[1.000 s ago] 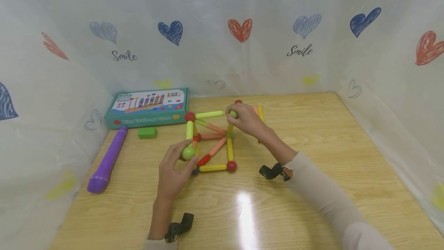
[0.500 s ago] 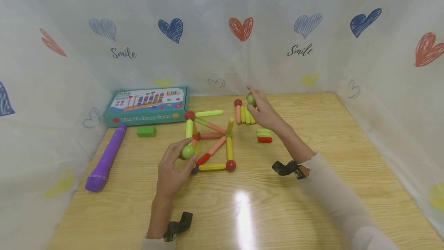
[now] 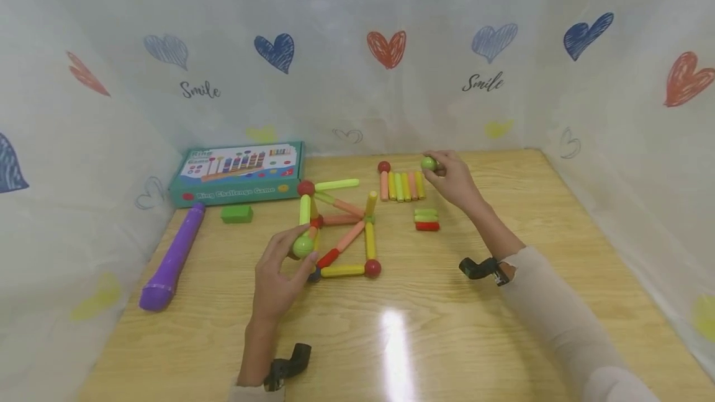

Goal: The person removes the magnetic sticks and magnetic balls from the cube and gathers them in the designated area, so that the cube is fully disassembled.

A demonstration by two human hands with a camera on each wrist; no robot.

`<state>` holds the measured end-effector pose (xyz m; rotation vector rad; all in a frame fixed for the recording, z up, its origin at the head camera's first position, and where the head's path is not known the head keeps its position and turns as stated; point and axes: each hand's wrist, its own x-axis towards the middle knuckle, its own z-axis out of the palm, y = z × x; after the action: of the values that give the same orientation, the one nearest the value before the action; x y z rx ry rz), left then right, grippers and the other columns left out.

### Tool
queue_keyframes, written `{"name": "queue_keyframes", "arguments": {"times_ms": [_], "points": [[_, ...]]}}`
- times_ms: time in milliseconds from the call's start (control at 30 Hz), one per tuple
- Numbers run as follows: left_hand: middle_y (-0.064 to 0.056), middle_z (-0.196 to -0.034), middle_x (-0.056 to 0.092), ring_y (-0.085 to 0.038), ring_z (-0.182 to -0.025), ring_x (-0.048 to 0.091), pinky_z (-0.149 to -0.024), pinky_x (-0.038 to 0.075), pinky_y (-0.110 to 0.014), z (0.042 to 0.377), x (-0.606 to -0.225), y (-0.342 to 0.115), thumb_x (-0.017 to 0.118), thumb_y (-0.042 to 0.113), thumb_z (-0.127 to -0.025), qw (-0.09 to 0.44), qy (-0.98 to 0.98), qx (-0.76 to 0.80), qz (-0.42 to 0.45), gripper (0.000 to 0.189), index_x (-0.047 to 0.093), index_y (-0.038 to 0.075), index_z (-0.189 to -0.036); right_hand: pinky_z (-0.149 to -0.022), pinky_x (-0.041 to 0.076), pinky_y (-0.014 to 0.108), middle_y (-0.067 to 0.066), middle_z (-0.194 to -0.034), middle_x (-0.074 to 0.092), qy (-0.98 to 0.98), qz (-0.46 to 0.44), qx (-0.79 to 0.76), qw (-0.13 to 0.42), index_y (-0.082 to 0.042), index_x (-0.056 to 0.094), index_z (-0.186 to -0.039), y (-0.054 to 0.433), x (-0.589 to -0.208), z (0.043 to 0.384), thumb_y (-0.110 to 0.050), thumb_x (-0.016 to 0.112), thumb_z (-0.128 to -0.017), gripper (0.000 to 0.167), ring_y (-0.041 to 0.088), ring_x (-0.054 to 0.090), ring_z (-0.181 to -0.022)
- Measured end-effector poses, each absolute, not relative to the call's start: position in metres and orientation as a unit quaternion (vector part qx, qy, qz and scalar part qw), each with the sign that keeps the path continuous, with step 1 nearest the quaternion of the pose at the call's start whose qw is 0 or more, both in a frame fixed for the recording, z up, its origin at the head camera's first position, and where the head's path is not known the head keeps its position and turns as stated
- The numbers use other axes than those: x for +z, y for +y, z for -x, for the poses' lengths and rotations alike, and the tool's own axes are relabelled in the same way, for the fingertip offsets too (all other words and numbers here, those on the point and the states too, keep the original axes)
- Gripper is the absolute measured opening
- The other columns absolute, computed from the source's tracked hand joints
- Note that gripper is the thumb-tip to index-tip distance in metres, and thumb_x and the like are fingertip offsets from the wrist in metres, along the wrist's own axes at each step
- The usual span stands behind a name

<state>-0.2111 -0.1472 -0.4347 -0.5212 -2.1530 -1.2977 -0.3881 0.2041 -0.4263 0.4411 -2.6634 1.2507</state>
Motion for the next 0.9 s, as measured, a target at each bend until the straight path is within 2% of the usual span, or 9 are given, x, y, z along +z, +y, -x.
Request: {"name": "queue_keyframes", "arguments": {"times_ms": [100, 167, 333, 567, 900], "points": [[-0.018, -0.113, 0.061, -0.017, -0.089, 0.054, -0.078, 0.048, -0.026, 0.211, -0.436, -0.148, 0.076, -0.008, -0.081, 0.28, -0.806, -0.485, 0.192, 0.046, 0.063, -0.006, -0.125, -0.09, 0.054, 0.043, 0.023, -0.137, 0.045, -0.888, -0.159, 0.423, 0.081, 0.0, 0.05, -0.145, 0.203, -0.43, 0.395, -0.011, 0.059, -0.101, 0.046, 0.036, 0.061, -0.11], [-0.017, -0.114, 0.061, -0.017, -0.089, 0.054, -0.079, 0.047, -0.025, 0.211, -0.436, -0.149, 0.076, -0.007, -0.082, 0.278, -0.808, -0.485, 0.186, 0.046, 0.063, -0.005, -0.126, -0.091, 0.054, 0.044, 0.022, -0.137, 0.049, -0.892, -0.169, 0.41, 0.085, 0.0, 0.05, -0.145, 0.199, -0.431, 0.402, -0.013, 0.062, -0.101, 0.047, 0.035, 0.061, -0.11], [-0.016, -0.114, 0.061, -0.017, -0.089, 0.055, -0.078, 0.048, -0.025, 0.212, -0.438, -0.15, 0.076, -0.007, -0.081, 0.281, -0.806, -0.486, 0.189, 0.046, 0.063, -0.005, -0.125, -0.087, 0.054, 0.046, 0.02, -0.128, 0.059, -0.908, -0.167, 0.375, 0.086, 0.001, 0.057, -0.137, 0.189, -0.436, 0.42, -0.014, 0.068, -0.097, 0.044, 0.034, 0.062, -0.105], [-0.018, -0.112, 0.062, -0.017, -0.087, 0.055, -0.077, 0.047, -0.023, 0.211, -0.44, -0.15, 0.076, -0.009, -0.079, 0.292, -0.799, -0.486, 0.201, 0.047, 0.064, -0.006, -0.124, -0.092, 0.052, 0.047, 0.025, -0.129, 0.053, -0.916, -0.178, 0.357, 0.051, 0.006, 0.056, -0.133, 0.176, -0.451, 0.449, -0.008, 0.064, -0.099, 0.038, 0.039, 0.059, -0.111], [-0.015, -0.116, 0.062, -0.017, -0.089, 0.055, -0.077, 0.048, -0.027, 0.213, -0.442, -0.15, 0.076, -0.008, -0.081, 0.28, -0.8, -0.494, 0.196, 0.047, 0.064, -0.003, -0.126, -0.1, 0.046, 0.051, 0.026, -0.129, 0.058, -0.931, -0.166, 0.325, 0.006, 0.008, 0.056, -0.134, 0.167, -0.46, 0.473, -0.009, 0.063, -0.098, 0.04, 0.04, 0.054, -0.118]]}}
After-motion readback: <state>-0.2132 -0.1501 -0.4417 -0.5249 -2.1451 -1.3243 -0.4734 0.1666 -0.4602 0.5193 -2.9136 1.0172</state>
